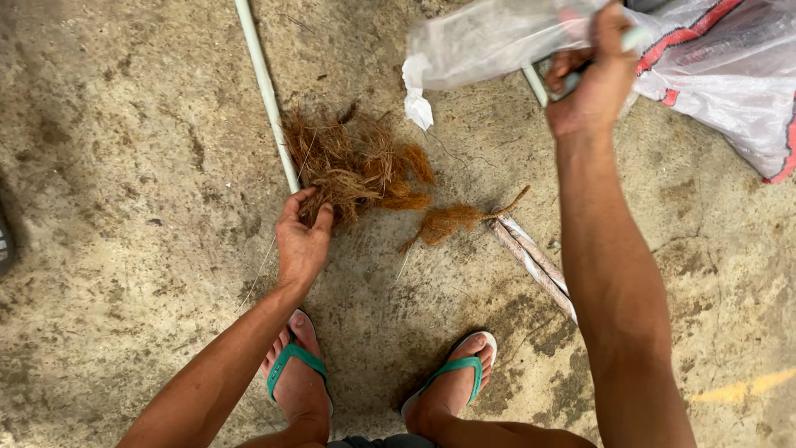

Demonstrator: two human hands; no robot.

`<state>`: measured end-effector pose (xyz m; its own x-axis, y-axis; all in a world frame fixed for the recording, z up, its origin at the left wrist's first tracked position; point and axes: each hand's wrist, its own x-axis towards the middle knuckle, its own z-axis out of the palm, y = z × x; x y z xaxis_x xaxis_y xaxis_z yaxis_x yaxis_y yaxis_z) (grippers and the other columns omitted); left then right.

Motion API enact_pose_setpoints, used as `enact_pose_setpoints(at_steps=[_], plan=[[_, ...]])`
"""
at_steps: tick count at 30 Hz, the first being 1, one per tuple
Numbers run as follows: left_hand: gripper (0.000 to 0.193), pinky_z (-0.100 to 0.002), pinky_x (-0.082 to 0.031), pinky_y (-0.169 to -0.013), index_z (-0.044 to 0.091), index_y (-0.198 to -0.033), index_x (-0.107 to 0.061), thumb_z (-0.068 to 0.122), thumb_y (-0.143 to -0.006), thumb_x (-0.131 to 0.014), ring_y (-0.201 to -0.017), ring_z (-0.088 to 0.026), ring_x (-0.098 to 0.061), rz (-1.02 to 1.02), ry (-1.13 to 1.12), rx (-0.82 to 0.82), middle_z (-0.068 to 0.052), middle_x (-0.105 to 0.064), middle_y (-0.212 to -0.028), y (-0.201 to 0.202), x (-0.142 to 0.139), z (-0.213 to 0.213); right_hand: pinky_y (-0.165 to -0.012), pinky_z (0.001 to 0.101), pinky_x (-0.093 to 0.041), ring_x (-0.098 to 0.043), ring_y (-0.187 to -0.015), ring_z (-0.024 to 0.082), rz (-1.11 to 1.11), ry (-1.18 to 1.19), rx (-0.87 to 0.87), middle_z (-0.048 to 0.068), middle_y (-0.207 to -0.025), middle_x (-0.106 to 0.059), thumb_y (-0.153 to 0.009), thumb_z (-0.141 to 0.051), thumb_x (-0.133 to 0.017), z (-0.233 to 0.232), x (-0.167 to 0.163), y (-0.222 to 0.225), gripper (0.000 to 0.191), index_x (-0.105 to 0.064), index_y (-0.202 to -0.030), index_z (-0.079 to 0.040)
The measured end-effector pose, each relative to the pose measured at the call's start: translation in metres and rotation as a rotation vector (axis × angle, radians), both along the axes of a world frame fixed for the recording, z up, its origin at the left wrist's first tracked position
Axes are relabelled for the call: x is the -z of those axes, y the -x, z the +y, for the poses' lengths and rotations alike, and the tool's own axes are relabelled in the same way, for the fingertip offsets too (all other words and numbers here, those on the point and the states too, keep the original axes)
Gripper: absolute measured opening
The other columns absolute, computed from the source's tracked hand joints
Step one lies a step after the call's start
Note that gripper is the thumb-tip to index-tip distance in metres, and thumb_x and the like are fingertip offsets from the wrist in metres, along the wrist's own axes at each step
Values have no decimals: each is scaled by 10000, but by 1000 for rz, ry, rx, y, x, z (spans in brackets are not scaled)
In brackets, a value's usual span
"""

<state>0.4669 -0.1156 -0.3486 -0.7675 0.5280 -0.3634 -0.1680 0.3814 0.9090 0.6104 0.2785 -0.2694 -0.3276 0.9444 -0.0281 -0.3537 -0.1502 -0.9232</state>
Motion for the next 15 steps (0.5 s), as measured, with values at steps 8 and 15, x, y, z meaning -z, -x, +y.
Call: enact_pose_setpoints(at_steps=[8, 15], plan=[[790, -486, -595, -633, 146, -1613, -181, 209, -962, -624, -803, -363, -643, -227, 287, 106, -374, -593, -1239, -24, -28, -8, -310, 257, -288, -396, -363, 93, -1015, -281, -161, 123, -873, -811, -1062, -429, -583, -59, 19, -33, 462, -739, -1182, -11], [844, -440, -608, -473, 72, -1543, -120, 70, -871, -629, -730, -249, -651, -13, 102, 131, -234, -480, -1280, -62, -22, -35, -934, 505, -570, -717, -992, 285, -1387, -348, -760, 160, -1193, -712, -890, -498, -695, -125, 36, -105, 483, -748, -1184, -119]])
